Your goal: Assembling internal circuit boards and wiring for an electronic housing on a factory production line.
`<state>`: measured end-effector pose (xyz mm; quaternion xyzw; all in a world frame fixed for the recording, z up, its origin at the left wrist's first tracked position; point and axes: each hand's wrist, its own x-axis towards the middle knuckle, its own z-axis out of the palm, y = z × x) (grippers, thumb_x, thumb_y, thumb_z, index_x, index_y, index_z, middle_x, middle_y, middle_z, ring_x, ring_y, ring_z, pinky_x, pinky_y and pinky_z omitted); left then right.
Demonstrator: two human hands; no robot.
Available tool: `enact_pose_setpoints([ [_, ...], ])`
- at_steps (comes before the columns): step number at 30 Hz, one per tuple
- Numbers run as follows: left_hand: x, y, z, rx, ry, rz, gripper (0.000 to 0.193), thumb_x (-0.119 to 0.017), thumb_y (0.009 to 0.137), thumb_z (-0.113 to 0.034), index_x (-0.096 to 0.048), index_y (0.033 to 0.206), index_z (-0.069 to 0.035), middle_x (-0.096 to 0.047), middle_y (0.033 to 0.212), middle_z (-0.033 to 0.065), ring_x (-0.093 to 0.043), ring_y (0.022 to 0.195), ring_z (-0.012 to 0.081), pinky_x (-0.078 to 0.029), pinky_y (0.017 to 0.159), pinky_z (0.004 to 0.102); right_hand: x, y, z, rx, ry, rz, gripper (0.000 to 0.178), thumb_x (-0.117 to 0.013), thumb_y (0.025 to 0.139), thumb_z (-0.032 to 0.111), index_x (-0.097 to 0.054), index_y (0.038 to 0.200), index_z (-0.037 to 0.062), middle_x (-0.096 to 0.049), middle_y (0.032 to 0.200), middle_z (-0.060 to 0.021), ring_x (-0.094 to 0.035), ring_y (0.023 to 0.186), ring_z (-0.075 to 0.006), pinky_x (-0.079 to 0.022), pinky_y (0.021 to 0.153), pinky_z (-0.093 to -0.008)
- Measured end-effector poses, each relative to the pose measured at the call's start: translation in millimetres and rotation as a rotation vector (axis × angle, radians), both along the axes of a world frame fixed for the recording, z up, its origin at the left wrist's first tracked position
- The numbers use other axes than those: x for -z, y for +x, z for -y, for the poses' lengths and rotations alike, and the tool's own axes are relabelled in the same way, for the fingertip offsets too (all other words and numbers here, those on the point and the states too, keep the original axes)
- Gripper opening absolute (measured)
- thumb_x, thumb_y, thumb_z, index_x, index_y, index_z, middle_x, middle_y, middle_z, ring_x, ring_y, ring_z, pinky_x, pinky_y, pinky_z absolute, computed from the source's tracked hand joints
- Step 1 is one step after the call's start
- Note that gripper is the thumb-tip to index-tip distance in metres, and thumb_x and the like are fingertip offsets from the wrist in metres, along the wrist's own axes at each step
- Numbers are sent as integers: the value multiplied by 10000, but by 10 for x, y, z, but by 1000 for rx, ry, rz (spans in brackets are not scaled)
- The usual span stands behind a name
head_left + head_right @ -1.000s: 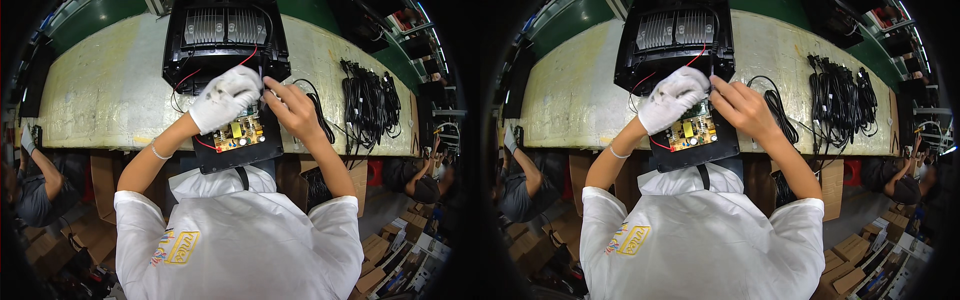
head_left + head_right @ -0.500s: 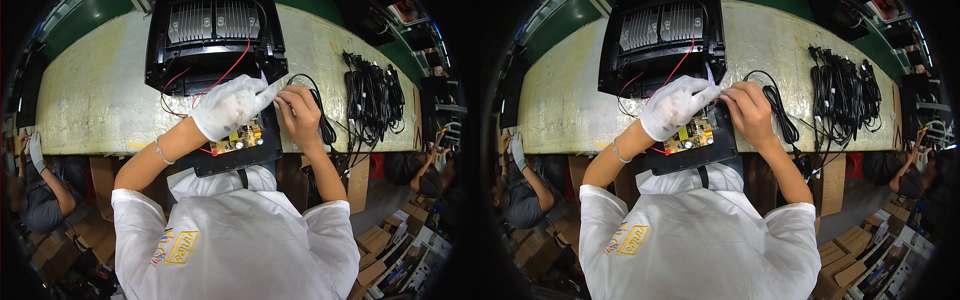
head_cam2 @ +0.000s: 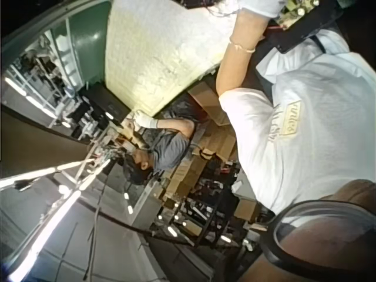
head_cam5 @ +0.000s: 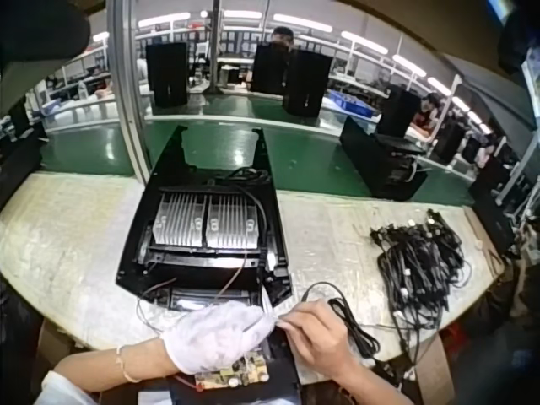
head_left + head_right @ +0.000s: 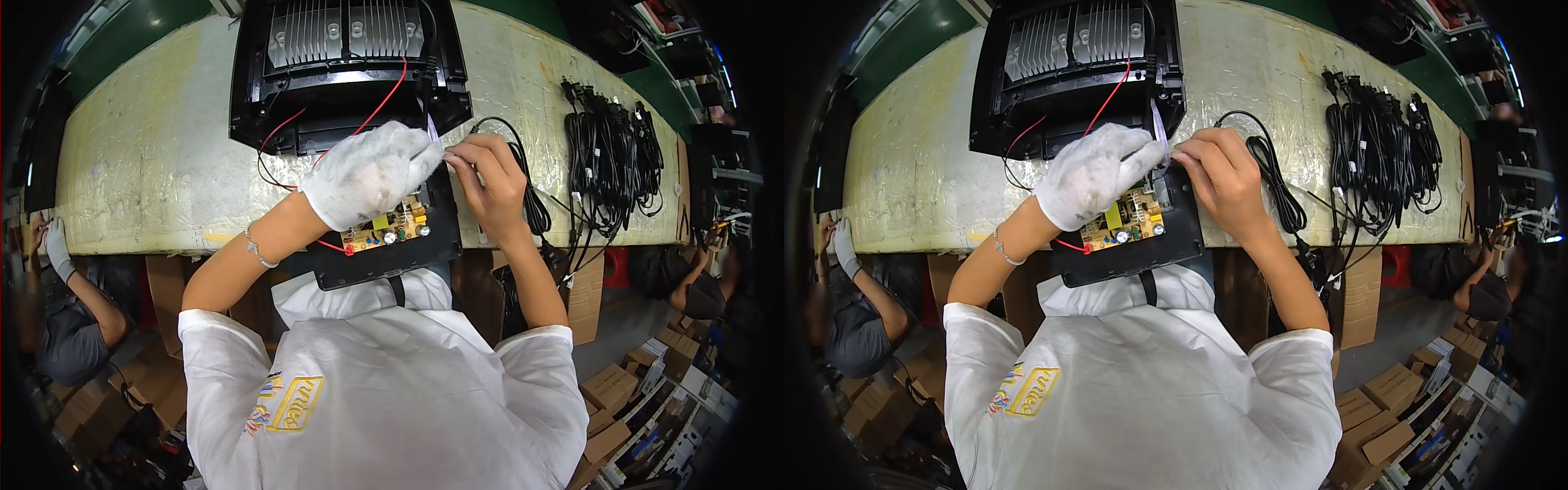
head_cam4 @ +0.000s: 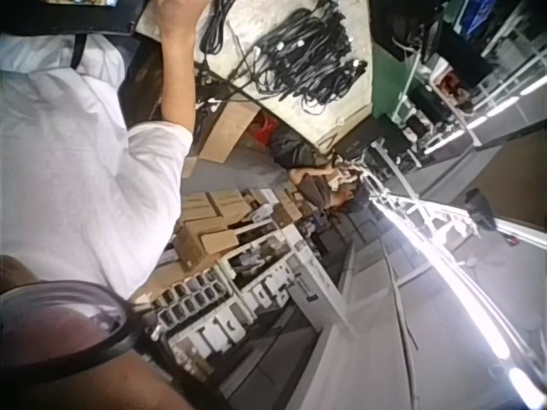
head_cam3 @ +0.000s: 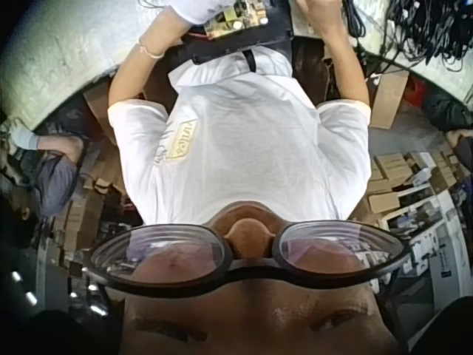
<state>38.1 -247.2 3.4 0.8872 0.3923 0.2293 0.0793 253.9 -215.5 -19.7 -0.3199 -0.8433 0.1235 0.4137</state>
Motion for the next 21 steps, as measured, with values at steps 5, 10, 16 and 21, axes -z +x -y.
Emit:
enact_pose_setpoints([
  [5,40,77,-47,44,26,55,367,-598,834,-75,-589,1200,-92,-622,1029,77,-617,922,281,-535,747,366,-57,-18,-23,-42,12,31,166,-714,767,-88,-631,890,-14,-616,901,-117,-605,756,-239,-495,677,-317],
  [10,148,125,-154,33,50,432,353,-688,760,3,-628,1092,-102,-609,982,66,-602,885,272,-519,747,349,-145,41,-9,-55,-294,-38,101,-675,815,-70,-612,885,-32,-604,932,-111,-571,790,-180,-465,677,-280],
  [16,93,203,-197,3,171,444,240,-718,749,-39,-639,968,-97,-611,979,60,-602,857,273,-511,732,358,-219,83,-8,-81,-397,-114,104,-670,822,-60,-650,915,-16,-622,898,-96,-573,809,-174,-454,726,-268],
  [21,88,232,-177,-70,204,432,190,-707,698,-21,-638,864,-83,-611,952,72,-602,853,282,-510,727,372,-367,53,-10,-34,-99,48,95,-681,800,-65,-669,875,-9,-650,854,-93,-598,816,-214,-467,740,-293],
])
